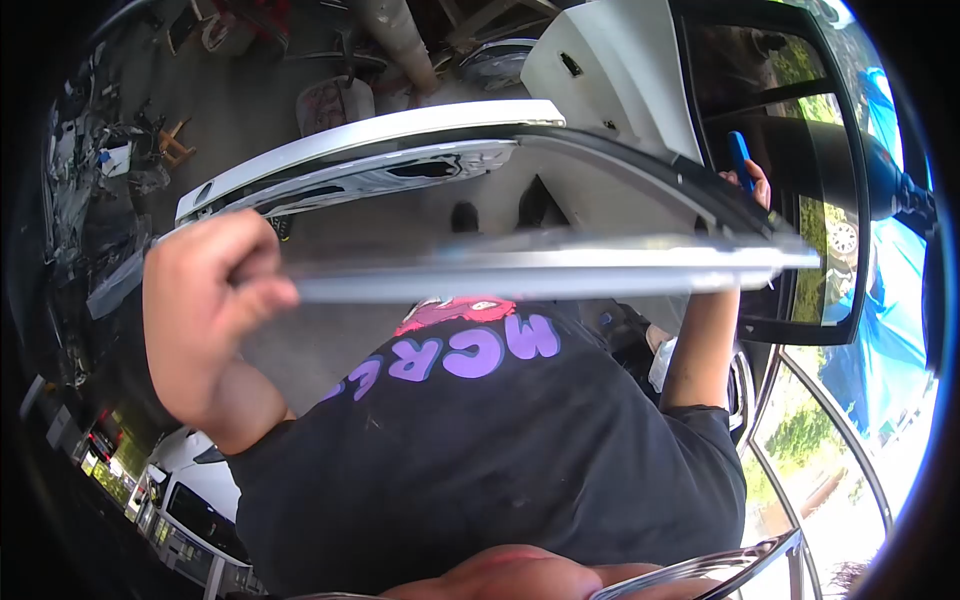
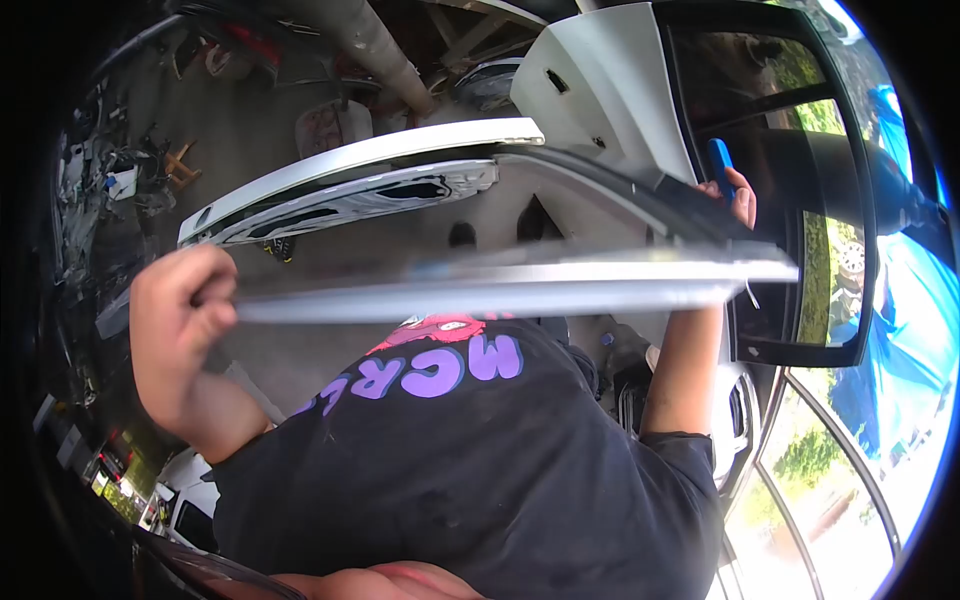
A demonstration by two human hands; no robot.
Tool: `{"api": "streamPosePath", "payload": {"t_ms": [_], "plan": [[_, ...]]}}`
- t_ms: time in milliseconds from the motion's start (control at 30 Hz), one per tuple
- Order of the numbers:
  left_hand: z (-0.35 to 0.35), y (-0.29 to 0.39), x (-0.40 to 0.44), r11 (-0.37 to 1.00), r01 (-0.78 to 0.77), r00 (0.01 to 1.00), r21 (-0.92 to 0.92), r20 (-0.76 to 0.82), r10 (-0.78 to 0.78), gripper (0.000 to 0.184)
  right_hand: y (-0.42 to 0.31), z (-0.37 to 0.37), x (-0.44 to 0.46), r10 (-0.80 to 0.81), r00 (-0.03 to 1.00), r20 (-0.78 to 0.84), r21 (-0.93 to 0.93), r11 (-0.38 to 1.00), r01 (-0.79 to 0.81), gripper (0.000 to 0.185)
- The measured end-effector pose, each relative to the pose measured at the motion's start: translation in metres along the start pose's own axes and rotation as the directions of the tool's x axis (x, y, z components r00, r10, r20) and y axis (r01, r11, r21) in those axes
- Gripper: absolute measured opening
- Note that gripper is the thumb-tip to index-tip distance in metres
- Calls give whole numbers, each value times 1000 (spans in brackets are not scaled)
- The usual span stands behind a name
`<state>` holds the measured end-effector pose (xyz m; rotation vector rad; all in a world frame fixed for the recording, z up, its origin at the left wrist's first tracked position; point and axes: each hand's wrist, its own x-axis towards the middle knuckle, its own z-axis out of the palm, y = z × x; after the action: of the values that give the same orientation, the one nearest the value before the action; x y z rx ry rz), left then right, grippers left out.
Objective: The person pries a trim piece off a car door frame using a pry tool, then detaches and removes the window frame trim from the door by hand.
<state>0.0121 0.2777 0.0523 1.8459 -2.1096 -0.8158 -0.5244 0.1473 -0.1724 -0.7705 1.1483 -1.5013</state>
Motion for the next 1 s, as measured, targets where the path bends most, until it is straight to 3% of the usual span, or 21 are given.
{"api": "streamPosePath", "payload": {"t_ms": [33,67,100,233,367,433,567,700,767,800,900,933,1000], "plan": [[-1,-16,5,996,76,993,-48,-86,-80,67,-2,9,-18,-63,995,-78,-22,998,61,44],[3,-28,20,999,46,973,-3,-226,-46,66,-15,36,-25,-8,975,-220,-1,1000,8,43],[5,-41,37,999,28,932,43,-363,-10,66,0,-24,-19,75,993,92,-29,997,-73,47],[-10,-92,92,991,117,850,68,-523,-64,62,4,32,-86,174,984,-49,-134,975,-179,49],[-14,-121,118,991,102,798,86,-602,-30,64,36,-1,-127,336,942,-19,-328,888,-323,40],[-20,-126,128,985,157,811,65,-578,-91,66,47,-14,-140,394,917,-56,-385,839,-384,32],[-33,-136,155,971,238,835,17,-515,-196,69,76,-49,-151,618,785,-37,-423,702,-573,34],[-39,-172,185,973,231,837,24,-515,-186,70,85,-62,-149,696,715,63,-457,657,-600,38],[-41,-179,198,980,197,826,22,-543,-154,70,86,-68,-144,735,675,61,-558,586,-587,34],[-45,-176,202,964,266,841,2,-489,-231,71,86,-73,-144,756,653,56,-606,545,-579,32],[-51,-211,219,983,181,847,21,-511,-145,69,99,-95,-142,757,647,92,-629,547,-552,24],[-55,-200,218,954,297,852,-28,-442,-279,67,93,-92,-140,757,650,65,-635,534,-558,22],[-55,-213,218,965,263,846,4,-482,-228,67,91,-95,-135,766,639,73,-688,502,-524,24]]}}
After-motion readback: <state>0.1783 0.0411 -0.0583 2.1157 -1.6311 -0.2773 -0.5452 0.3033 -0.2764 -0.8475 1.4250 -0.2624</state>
